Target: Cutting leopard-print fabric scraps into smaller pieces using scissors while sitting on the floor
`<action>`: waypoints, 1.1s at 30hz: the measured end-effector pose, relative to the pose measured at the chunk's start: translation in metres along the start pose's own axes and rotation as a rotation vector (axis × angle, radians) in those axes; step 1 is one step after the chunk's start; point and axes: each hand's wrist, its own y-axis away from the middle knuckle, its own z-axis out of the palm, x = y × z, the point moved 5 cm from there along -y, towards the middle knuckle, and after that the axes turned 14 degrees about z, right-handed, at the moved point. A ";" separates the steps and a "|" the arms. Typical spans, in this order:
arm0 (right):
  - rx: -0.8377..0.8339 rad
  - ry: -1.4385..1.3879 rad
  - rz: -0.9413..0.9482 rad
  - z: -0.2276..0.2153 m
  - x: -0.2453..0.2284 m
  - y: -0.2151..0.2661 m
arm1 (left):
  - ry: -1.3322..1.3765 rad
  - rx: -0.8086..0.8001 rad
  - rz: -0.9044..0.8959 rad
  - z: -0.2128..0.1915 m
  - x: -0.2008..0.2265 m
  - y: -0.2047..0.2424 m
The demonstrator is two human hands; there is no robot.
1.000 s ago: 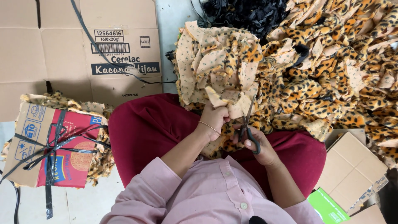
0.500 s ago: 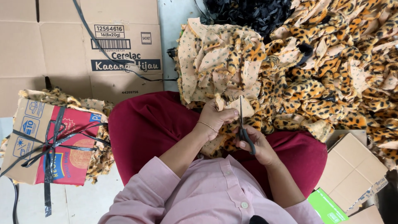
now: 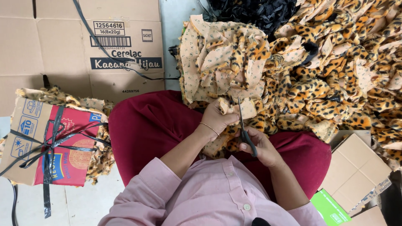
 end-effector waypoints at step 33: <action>-0.050 0.201 0.113 -0.010 0.003 0.003 | -0.053 -0.099 -0.151 -0.003 -0.012 0.018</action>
